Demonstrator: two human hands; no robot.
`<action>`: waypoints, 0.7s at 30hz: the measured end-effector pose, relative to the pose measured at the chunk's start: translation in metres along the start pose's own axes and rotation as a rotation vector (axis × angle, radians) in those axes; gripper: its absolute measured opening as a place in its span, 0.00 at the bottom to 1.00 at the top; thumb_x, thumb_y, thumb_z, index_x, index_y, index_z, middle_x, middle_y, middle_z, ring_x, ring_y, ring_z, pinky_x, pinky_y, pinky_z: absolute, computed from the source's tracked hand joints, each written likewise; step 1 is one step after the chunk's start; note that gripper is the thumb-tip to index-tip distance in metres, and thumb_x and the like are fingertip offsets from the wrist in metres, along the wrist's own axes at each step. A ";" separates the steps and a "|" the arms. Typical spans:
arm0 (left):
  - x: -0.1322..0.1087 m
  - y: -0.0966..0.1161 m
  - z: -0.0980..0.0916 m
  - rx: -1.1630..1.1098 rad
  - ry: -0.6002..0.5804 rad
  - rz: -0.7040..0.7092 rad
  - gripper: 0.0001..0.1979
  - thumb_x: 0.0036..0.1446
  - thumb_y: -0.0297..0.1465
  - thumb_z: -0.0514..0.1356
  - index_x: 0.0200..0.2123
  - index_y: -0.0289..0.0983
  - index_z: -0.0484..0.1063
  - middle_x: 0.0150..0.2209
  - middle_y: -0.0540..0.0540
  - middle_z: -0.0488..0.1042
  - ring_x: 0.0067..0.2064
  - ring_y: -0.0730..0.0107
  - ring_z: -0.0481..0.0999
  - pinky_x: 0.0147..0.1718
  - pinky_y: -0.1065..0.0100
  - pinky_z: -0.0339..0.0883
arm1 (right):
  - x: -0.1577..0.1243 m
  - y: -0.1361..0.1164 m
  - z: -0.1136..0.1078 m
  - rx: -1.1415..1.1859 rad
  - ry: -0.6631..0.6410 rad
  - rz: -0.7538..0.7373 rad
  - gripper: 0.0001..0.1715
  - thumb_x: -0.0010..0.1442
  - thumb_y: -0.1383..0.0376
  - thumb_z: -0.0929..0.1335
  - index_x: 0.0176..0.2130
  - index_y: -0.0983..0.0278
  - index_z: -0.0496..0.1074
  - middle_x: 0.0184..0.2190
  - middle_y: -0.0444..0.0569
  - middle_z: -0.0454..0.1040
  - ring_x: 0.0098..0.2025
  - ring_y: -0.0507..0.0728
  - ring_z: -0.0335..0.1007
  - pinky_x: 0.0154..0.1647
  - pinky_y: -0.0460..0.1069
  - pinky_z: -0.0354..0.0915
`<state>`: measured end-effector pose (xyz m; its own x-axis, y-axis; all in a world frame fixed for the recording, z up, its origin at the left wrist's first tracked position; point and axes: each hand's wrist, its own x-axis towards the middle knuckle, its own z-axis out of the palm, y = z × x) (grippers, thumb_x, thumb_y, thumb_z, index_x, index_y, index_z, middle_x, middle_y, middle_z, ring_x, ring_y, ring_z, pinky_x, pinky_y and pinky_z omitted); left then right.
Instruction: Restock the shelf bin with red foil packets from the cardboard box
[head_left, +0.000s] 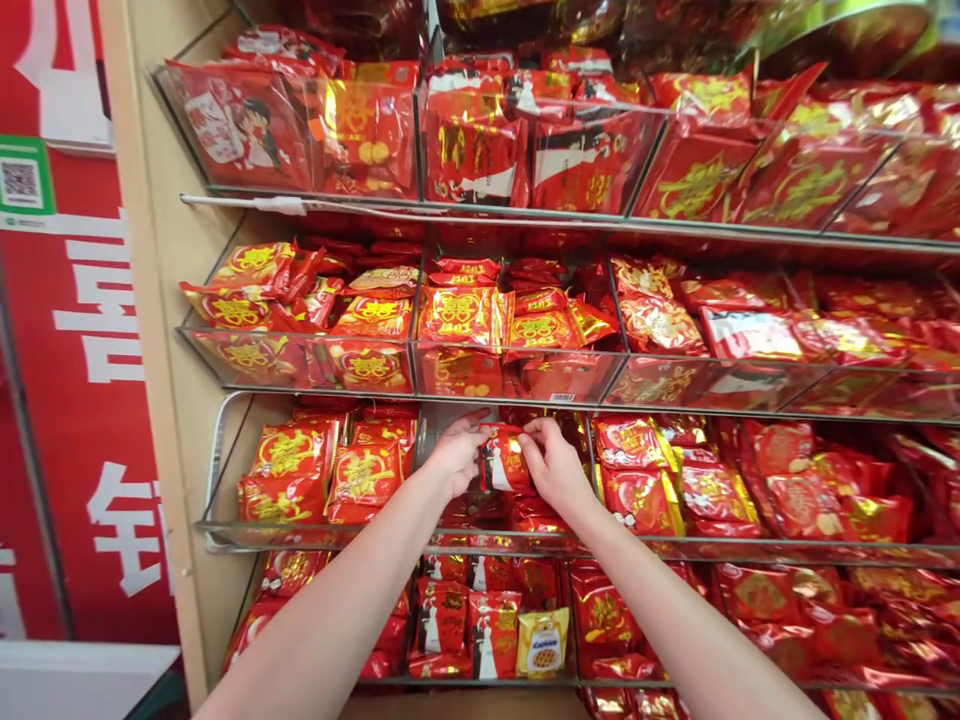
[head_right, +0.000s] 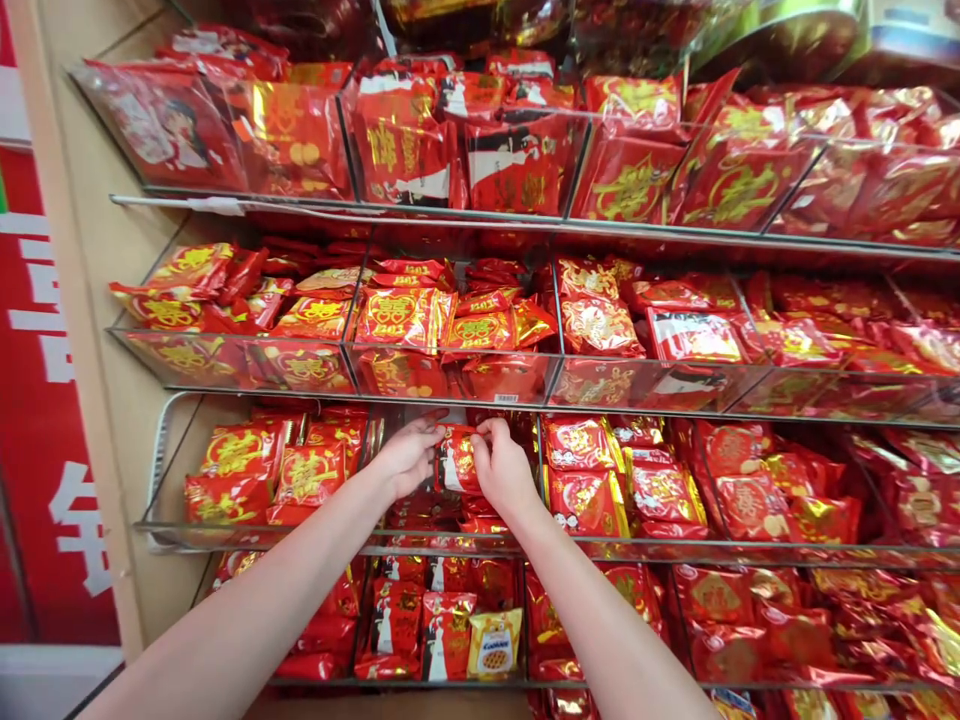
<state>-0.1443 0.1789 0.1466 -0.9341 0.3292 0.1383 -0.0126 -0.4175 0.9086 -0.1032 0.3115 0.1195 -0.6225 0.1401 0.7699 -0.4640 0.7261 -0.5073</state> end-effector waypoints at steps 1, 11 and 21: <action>0.000 0.000 0.001 -0.011 -0.003 0.012 0.14 0.50 0.20 0.56 0.41 0.36 0.65 0.24 0.53 0.71 0.21 0.76 0.70 0.20 0.72 0.64 | 0.000 0.000 -0.001 0.004 0.010 0.003 0.07 0.57 0.63 0.58 0.37 0.61 0.60 0.31 0.49 0.72 0.33 0.58 0.71 0.35 0.52 0.64; -0.004 -0.005 0.003 0.059 -0.045 0.013 0.15 0.44 0.28 0.63 0.36 0.38 0.63 0.27 0.50 0.73 0.27 0.70 0.73 0.30 0.64 0.68 | -0.001 -0.001 -0.005 0.021 0.038 0.019 0.05 0.56 0.66 0.58 0.34 0.60 0.61 0.30 0.49 0.72 0.33 0.58 0.71 0.35 0.52 0.63; -0.003 -0.017 -0.004 0.402 -0.159 0.151 0.14 0.46 0.33 0.62 0.38 0.40 0.66 0.30 0.49 0.71 0.26 0.74 0.71 0.18 0.76 0.65 | -0.001 0.002 -0.002 0.022 -0.008 0.048 0.17 0.51 0.65 0.63 0.43 0.63 0.60 0.42 0.54 0.71 0.39 0.59 0.69 0.40 0.55 0.64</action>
<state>-0.1426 0.1816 0.1288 -0.8481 0.4292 0.3108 0.2877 -0.1196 0.9502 -0.1025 0.3142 0.1186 -0.6495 0.1692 0.7413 -0.4468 0.7039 -0.5521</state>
